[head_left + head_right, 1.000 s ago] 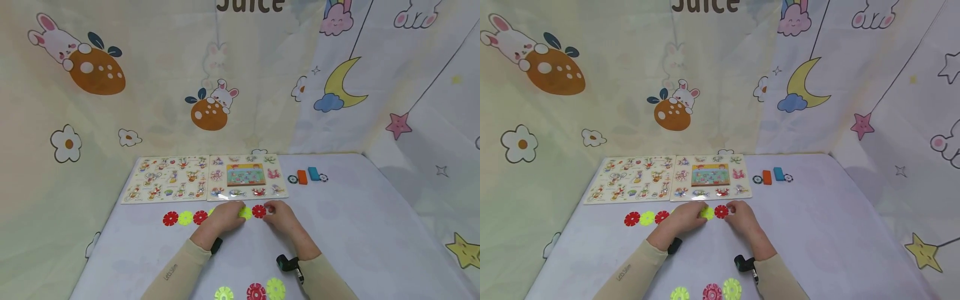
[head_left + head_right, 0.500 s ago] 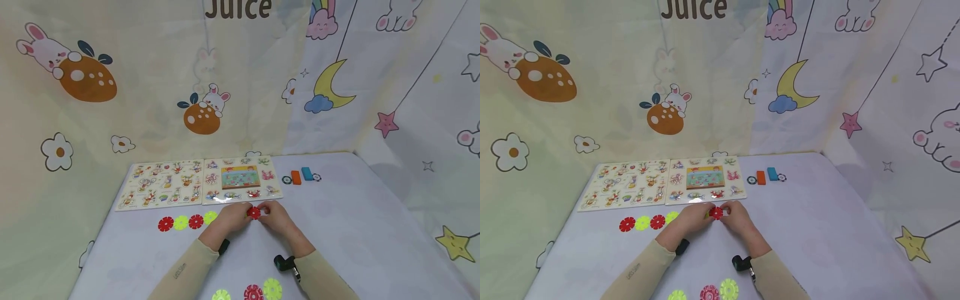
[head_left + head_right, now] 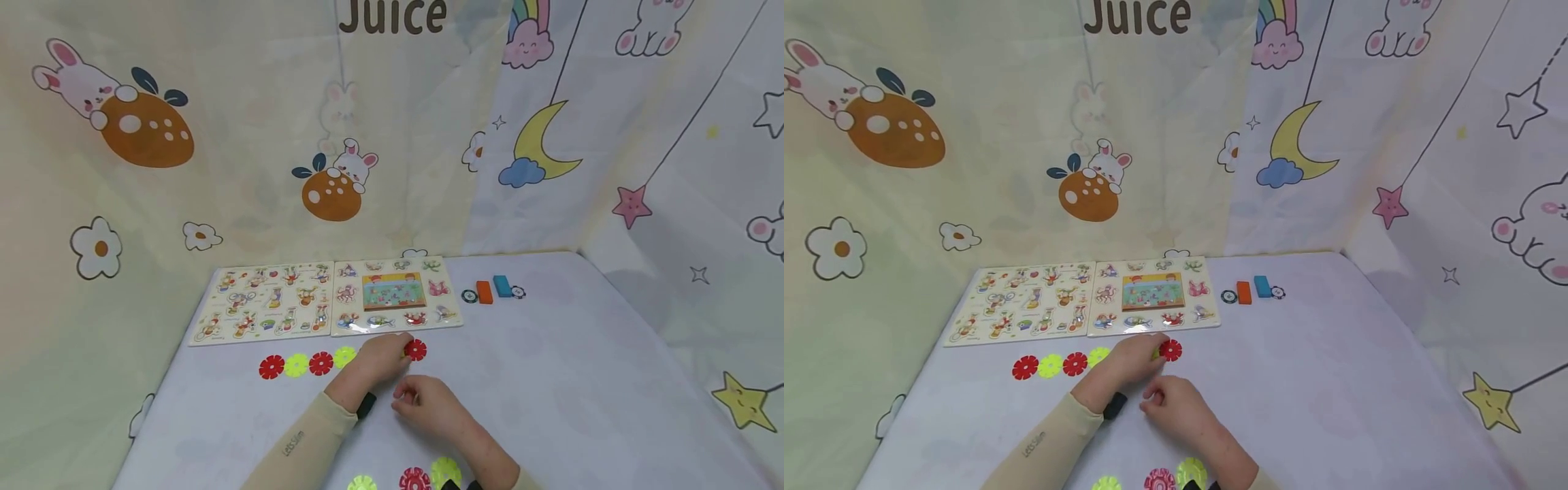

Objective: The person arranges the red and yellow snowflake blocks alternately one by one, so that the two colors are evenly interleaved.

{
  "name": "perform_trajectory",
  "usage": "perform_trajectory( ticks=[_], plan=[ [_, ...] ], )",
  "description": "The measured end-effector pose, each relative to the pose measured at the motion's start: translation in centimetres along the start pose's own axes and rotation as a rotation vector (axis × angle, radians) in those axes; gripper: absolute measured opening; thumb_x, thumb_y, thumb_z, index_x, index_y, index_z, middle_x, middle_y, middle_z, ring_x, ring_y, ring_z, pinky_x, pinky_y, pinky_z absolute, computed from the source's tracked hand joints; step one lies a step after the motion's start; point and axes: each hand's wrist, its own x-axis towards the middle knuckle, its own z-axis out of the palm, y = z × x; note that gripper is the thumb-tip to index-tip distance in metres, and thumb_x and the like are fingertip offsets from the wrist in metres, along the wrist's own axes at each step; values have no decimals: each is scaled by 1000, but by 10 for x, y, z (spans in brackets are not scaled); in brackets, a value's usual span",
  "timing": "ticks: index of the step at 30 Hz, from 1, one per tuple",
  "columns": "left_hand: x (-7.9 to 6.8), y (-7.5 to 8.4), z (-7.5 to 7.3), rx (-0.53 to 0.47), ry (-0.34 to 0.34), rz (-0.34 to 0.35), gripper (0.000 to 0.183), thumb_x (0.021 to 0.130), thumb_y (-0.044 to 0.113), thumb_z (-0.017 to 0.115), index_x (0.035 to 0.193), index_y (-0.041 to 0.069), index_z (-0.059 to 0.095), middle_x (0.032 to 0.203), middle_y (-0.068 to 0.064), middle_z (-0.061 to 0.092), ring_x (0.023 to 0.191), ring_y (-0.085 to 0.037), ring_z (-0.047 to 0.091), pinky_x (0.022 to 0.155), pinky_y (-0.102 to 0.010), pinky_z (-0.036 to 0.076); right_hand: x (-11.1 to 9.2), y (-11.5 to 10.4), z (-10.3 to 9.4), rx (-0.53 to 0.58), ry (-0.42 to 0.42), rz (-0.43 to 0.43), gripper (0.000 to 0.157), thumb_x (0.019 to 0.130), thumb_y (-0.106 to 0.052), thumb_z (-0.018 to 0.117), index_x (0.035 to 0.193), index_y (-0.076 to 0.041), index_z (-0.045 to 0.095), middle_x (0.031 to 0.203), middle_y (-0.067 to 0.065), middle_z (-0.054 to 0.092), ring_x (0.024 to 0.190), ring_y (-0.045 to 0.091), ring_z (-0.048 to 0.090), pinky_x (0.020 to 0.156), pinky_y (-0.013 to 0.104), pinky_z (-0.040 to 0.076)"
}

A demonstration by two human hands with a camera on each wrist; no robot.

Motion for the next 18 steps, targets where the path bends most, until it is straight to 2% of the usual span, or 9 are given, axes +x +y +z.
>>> perform_trajectory(
  ticks=[5,8,11,15,18],
  plan=[
    [-1,-1,0,-17,4,7,44,89,30,61,130,15,53,113,-1,62,93,-14,57,86,-36,47,-20,-14,28,-25,-168,-101,11,82,-27,72,78,-25,62,66,-8,54,61,7,49,57,24,41],
    [-1,-1,1,-18,6,8,46,89,31,61,131,15,52,113,-1,62,92,-14,56,86,-36,47,-27,-24,44,-47,-290,-75,10,80,-24,74,78,-24,64,67,-8,53,62,7,49,59,25,41],
    [0,-3,3,-12,2,6,49,89,32,62,134,17,51,118,0,61,98,-14,56,89,-36,46,-30,-32,58,-196,-393,-97,12,78,-26,76,84,-24,66,72,-11,52,66,3,47,62,23,42],
    [1,-3,5,9,-7,21,50,90,33,61,137,21,49,122,1,60,104,-15,55,91,-36,44,-29,-38,72,-435,-404,-249,18,77,-31,77,88,-22,65,76,-16,48,68,-3,43,64,18,42],
    [1,-3,5,18,-5,36,50,90,34,62,137,22,50,120,2,60,103,-14,56,90,-35,45,-28,-40,77,-497,-383,-278,19,78,-33,75,85,-20,64,76,-14,47,68,-3,42,62,17,42]
  ],
)
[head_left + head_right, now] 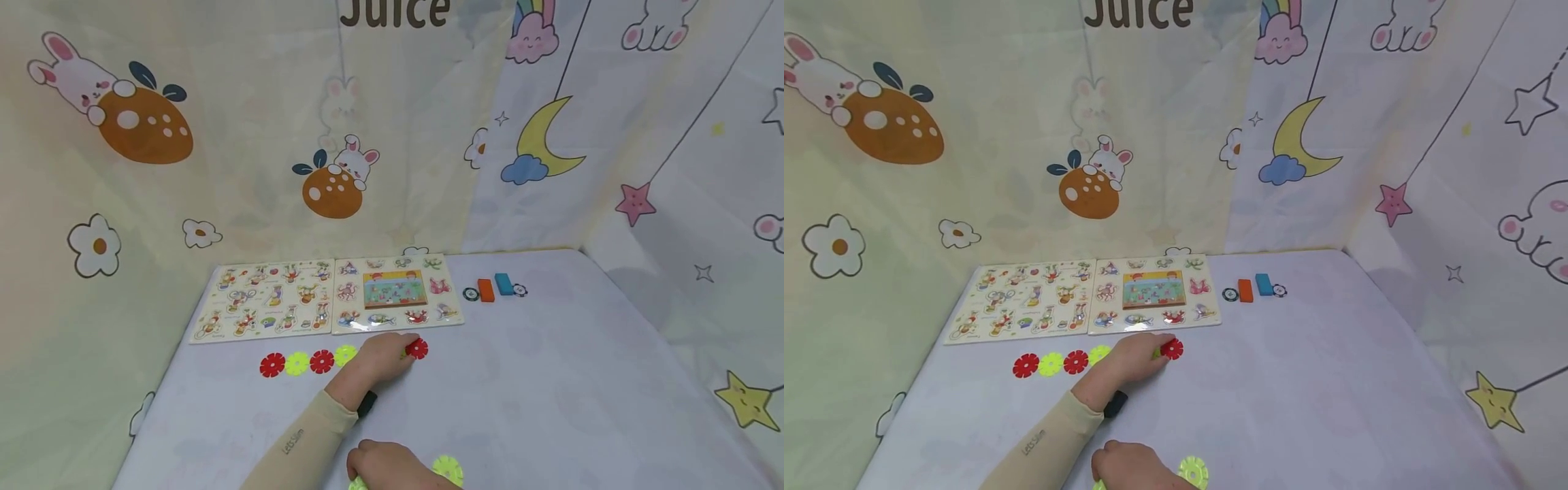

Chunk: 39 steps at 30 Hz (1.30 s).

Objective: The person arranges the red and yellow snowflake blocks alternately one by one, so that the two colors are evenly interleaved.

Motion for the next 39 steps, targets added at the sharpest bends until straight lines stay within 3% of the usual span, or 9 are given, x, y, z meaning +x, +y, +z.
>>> perform_trajectory(
  ticks=[4,11,16,21,24,27,30,35,39],
  plan=[
    [0,1,-1,-9,-1,0,49,89,34,63,135,22,52,118,2,61,100,-14,56,89,-35,46,0,-1,2,-9,-11,0,16,80,-32,74,76,-19,65,74,-13,46,64,-2,42,56,18,41],
    [-1,2,-4,-8,-9,-12,48,89,34,62,134,21,52,113,1,63,94,-13,56,87,-34,46,-1,1,-1,-48,-2,37,33,78,-46,73,88,-16,61,78,-9,46,68,0,41,57,19,42],
    [-2,1,-4,-8,-1,-5,46,90,33,62,133,19,52,112,1,62,93,-12,56,86,-33,46,-1,-3,-3,-44,-29,71,28,78,-41,74,85,-17,61,74,-10,47,65,1,43,58,20,43],
    [-1,0,-3,-11,2,4,46,90,33,61,132,19,52,112,1,62,93,-13,56,86,-33,46,-10,-4,-6,114,-32,37,14,83,-28,71,76,-21,61,63,-13,48,58,2,44,57,19,41],
    [-1,1,-4,-17,11,9,45,90,32,62,132,18,52,113,0,62,94,-13,56,85,-34,47,-19,-1,-18,277,-49,39,10,83,-25,72,87,-24,62,68,-15,51,62,2,47,61,19,42],
    [-1,2,-5,-20,18,8,45,90,31,62,131,17,53,114,0,62,97,-14,57,87,-34,46,-28,6,-33,445,-46,59,19,83,-24,73,100,-27,65,75,-15,56,68,4,52,65,21,45],
    [-2,2,-5,-22,15,3,45,90,31,62,131,18,53,116,0,62,101,-15,57,88,-35,46,-36,15,-49,535,-3,55,28,83,-19,72,108,-29,67,74,-12,60,68,6,54,64,23,45],
    [-1,1,-5,-26,-1,-15,46,89,33,62,132,20,52,118,2,62,104,-14,57,89,-36,46,-45,41,-75,592,112,26,41,81,-15,74,119,-28,64,82,-10,63,71,8,56,64,24,47],
    [0,1,-4,-18,-10,-23,48,88,37,63,132,21,52,115,2,62,99,-14,57,85,-36,47,-48,68,-90,533,251,70,48,80,-14,75,125,-23,61,95,-9,63,72,12,58,62,26,48]
  ],
)
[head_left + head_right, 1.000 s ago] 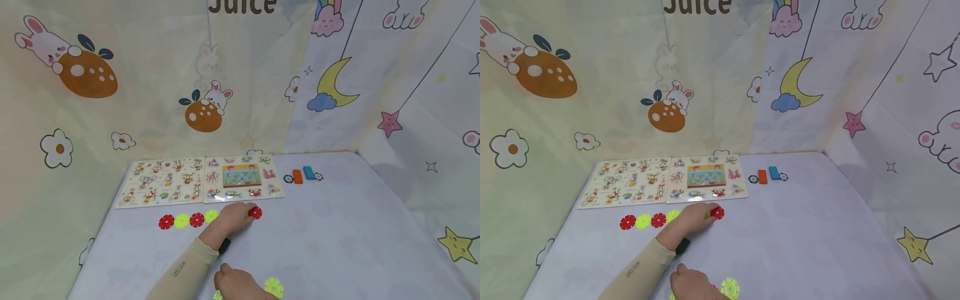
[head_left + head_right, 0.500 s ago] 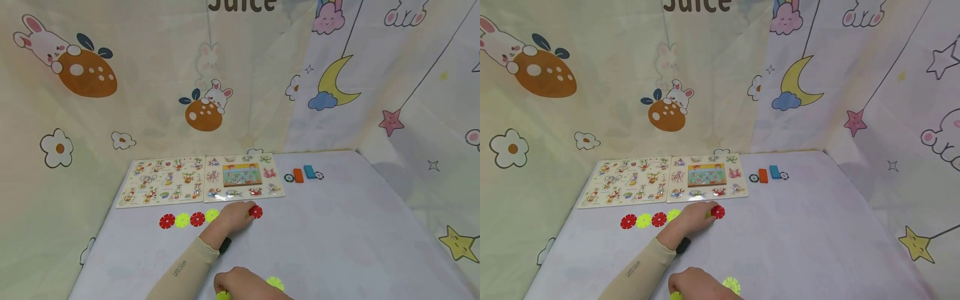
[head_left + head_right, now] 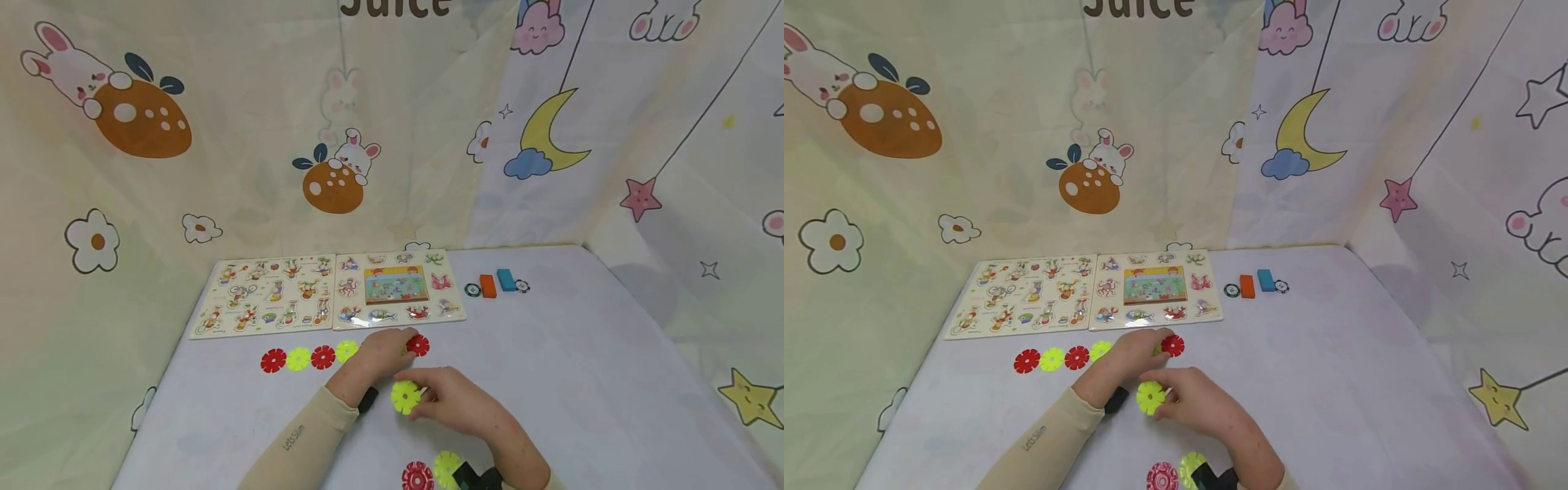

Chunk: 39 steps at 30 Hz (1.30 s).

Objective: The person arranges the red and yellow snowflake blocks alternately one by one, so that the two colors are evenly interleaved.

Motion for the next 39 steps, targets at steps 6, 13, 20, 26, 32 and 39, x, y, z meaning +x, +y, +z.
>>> perform_trajectory(
  ticks=[6,13,20,26,32,39],
  plan=[
    [0,3,1,8,9,14,47,89,38,63,131,20,53,114,2,62,97,-14,57,85,-36,47,15,35,-28,-170,283,201,51,77,-17,78,124,-19,61,94,-2,57,79,17,52,64,28,48],
    [-1,7,1,11,20,29,45,89,35,63,130,20,53,113,2,62,95,-14,57,87,-36,46,36,66,-46,-153,385,330,50,79,-13,76,126,-13,59,87,2,55,80,19,50,67,29,48],
    [3,9,3,21,15,28,45,89,36,63,131,21,53,111,3,62,93,-13,56,85,-34,46,48,89,-50,-170,406,407,54,78,-21,78,128,-14,58,91,4,56,85,21,50,72,32,46],
    [9,12,5,88,34,22,44,88,38,63,128,22,55,108,4,63,89,-13,56,79,-32,47,48,102,-50,-211,412,410,52,77,-26,79,123,-14,59,93,6,53,87,23,48,70,34,43],
    [14,24,-2,103,58,-4,43,87,36,66,125,18,59,109,3,64,91,-13,57,78,-33,48,50,109,-53,-152,404,378,41,78,-22,78,115,-14,62,89,6,50,86,22,46,68,34,39],
    [29,41,6,80,40,-4,25,85,33,68,105,18,63,81,5,59,71,-13,49,61,-28,40,57,112,-48,-109,405,338,36,77,-20,79,110,-14,64,86,6,48,83,21,45,67,34,36]
  ],
)
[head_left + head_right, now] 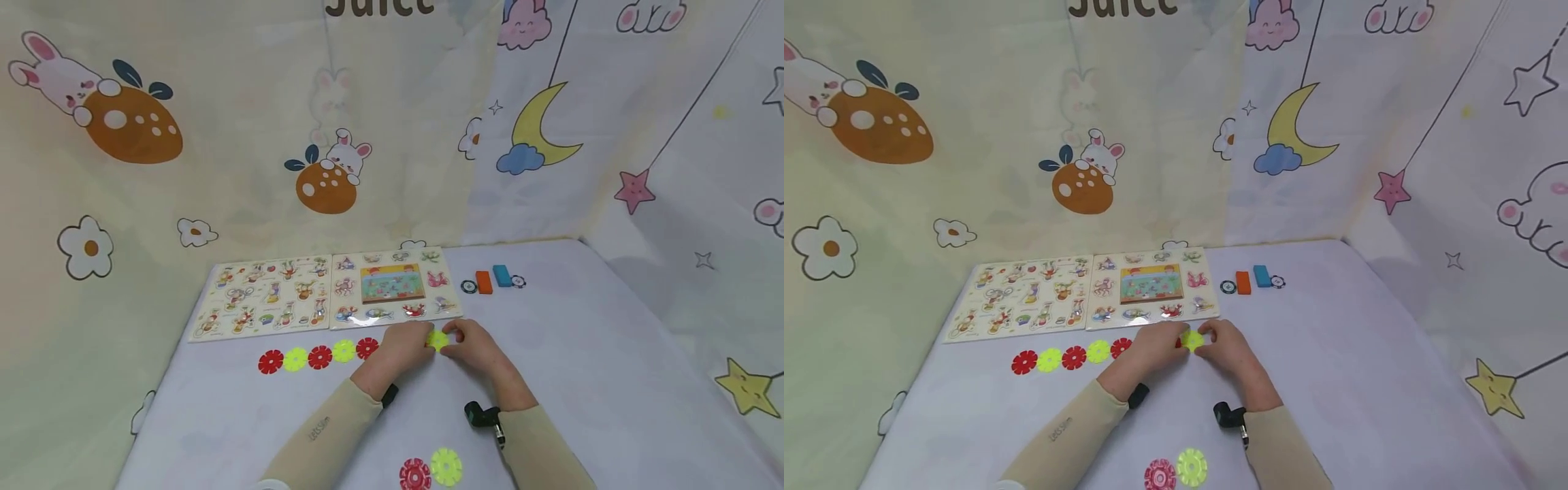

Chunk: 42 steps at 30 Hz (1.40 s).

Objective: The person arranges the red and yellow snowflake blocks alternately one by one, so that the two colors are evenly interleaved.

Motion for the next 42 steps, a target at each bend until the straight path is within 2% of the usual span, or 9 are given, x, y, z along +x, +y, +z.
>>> perform_trajectory(
  ticks=[6,11,17,22,24,27,33,37,42],
  plan=[
    [0,0,9,-10,-33,9,38,86,33,68,120,17,63,91,4,61,76,-12,48,64,-26,41,-1,-5,7,8,-22,13,36,78,-20,78,110,-16,64,87,6,49,83,21,46,66,34,37],
    [1,-4,9,-34,-18,26,41,88,33,65,125,17,60,98,4,61,80,-12,48,69,-27,41,-8,-11,-1,-6,-52,18,42,80,-27,76,116,-15,59,86,6,51,79,20,48,64,33,39],
    [-1,-5,6,-52,-28,21,44,89,34,64,129,16,56,112,2,61,92,-13,52,80,-30,44,-50,-22,-4,14,-115,-83,30,82,-26,74,107,-15,60,79,2,52,67,17,49,56,30,41],
    [0,-5,7,-76,-43,16,46,90,33,62,132,17,53,123,1,58,109,-16,53,93,-35,42,-92,-32,13,-36,-299,-200,23,79,-31,76,95,-20,63,76,-4,54,69,13,50,58,29,42],
    [0,-4,8,-86,-50,19,46,90,33,62,133,18,53,124,1,58,109,-16,52,94,-35,41,-108,-37,23,-76,-375,-218,25,76,-34,78,93,-23,63,76,-5,54,69,11,50,60,28,41],
    [0,-2,8,-88,-48,26,45,90,32,62,132,17,53,121,1,59,103,-15,53,91,-34,42,-127,-44,40,-197,-434,-242,30,71,-38,81,92,-26,63,76,-9,51,68,7,48,61,27,41],
    [-1,0,6,-91,-25,36,44,89,32,63,129,17,55,110,2,60,89,-13,50,82,-30,44,-145,-55,58,-511,-341,-420,28,65,-33,82,81,-22,62,75,-13,43,64,4,42,58,26,39],
    [0,0,5,-97,-17,42,42,89,31,64,128,17,56,106,3,60,85,-13,48,78,-29,43,-146,-61,57,-535,-368,-436,23,67,-28,80,71,-21,58,71,-12,41,62,6,40,56,26,36],
    [0,-1,5,-108,-22,49,43,89,31,63,129,17,56,106,4,60,86,-12,48,77,-28,42,-143,-64,56,-551,-432,-408,25,70,-33,80,70,-21,58,73,-11,42,66,7,39,59,27,37]
  ],
)
